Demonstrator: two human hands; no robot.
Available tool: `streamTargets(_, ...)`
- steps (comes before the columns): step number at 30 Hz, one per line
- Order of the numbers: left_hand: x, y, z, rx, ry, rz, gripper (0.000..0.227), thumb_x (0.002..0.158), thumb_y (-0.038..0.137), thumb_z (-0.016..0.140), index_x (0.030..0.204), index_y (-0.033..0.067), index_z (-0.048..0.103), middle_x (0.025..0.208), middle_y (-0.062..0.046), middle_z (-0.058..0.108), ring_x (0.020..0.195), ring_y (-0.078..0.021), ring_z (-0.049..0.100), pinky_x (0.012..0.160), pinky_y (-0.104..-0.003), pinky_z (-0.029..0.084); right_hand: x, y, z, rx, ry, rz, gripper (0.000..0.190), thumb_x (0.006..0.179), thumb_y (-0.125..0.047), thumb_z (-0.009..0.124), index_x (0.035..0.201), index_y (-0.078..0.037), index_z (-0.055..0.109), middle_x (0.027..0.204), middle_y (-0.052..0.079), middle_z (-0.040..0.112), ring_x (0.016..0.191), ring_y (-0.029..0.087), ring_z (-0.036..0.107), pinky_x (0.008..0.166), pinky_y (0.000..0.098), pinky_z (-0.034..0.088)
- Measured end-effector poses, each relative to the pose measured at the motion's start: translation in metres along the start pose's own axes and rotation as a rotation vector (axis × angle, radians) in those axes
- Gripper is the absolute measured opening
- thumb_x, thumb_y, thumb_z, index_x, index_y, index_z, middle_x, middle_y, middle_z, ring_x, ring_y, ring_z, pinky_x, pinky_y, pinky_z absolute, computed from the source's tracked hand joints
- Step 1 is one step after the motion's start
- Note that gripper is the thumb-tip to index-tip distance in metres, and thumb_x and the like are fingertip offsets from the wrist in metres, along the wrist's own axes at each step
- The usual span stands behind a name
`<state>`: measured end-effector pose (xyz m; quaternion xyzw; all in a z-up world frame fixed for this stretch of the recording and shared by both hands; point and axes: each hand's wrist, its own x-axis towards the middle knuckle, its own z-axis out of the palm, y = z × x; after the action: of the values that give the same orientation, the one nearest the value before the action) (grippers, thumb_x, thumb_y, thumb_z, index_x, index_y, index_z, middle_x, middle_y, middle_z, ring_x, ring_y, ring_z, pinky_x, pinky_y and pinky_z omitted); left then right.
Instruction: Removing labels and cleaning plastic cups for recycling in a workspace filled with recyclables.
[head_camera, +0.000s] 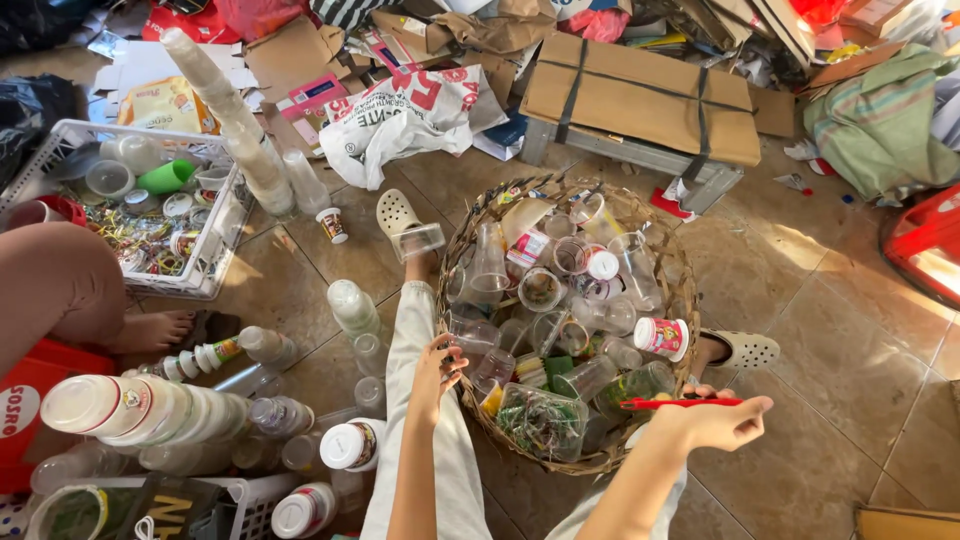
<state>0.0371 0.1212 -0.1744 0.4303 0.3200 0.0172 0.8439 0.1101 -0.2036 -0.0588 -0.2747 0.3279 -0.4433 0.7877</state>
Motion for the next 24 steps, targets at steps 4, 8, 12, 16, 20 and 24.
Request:
streamTargets(4,0.003,-0.002,-0.005,-0.010,0.026,0.023,0.050,0.097,0.017,0.045,0.145,0.0111,0.051,0.116,-0.011,0.065,0.095,-0.0213,0.066,0.083,-0.032,0.046,-0.005,-0.002,0.000,-0.025,-0.011,0.066,0.026,0.104,-0.039,0.057,0.099,-0.019,0.042,0.076,-0.002,0.051,0.056,0.011,0.043,0.053,0.0266,0.037)
streamTargets(8,0.001,-0.001,-0.010,0.002,0.051,0.010,0.049,0.096,0.018,0.044,0.144,0.0126,0.052,0.117,-0.012,0.067,0.097,-0.0225,0.066,0.083,-0.033,0.044,-0.011,0.008,-0.003,-0.056,-0.024,0.117,0.024,0.103,-0.039,0.058,0.103,-0.019,0.045,0.077,-0.001,0.053,0.055,0.011,0.044,0.051,0.0266,0.039)
streamTargets(12,-0.001,0.003,-0.012,-0.024,0.082,-0.001,0.048,0.096,0.018,0.047,0.143,0.0131,0.053,0.114,-0.010,0.067,0.096,-0.0203,0.066,0.081,-0.031,0.044,-0.017,0.015,-0.004,-0.069,-0.013,0.143,0.024,0.104,-0.040,0.057,0.101,-0.020,0.045,0.076,-0.002,0.052,0.057,0.010,0.043,0.054,0.0270,0.038)
streamTargets(16,0.017,-0.015,-0.020,-0.021,0.079,0.024,0.048,0.097,0.021,0.043,0.143,0.0123,0.053,0.118,-0.010,0.064,0.097,-0.0211,0.064,0.088,-0.034,0.043,-0.048,0.021,0.002,-0.112,-0.183,0.195,0.025,0.106,-0.036,0.056,0.096,-0.018,0.042,0.072,-0.003,0.051,0.051,0.007,0.040,0.044,0.0220,0.033)
streamTargets(20,0.062,-0.050,-0.029,-0.092,0.065,0.034,0.044,0.102,0.030,0.042,0.139,0.0092,0.054,0.119,-0.015,0.062,0.094,-0.0247,0.064,0.080,-0.034,0.046,-0.102,0.067,-0.010,-0.352,-0.499,0.706,0.021,0.104,-0.039,0.060,0.098,-0.020,0.052,0.066,-0.005,0.052,0.049,0.004,0.040,0.038,0.0163,0.032)
streamTargets(24,0.113,-0.039,-0.034,-0.115,0.144,-0.029,0.045,0.091,0.018,0.052,0.135,0.0111,0.056,0.106,-0.012,0.064,0.079,-0.0204,0.061,0.083,-0.036,0.046,-0.132,0.101,-0.051,-0.384,-0.668,0.825,0.018,0.102,-0.034,0.061,0.111,-0.019,0.056,0.071,0.000,0.051,0.049,0.011,0.044,0.039,0.0261,0.034)
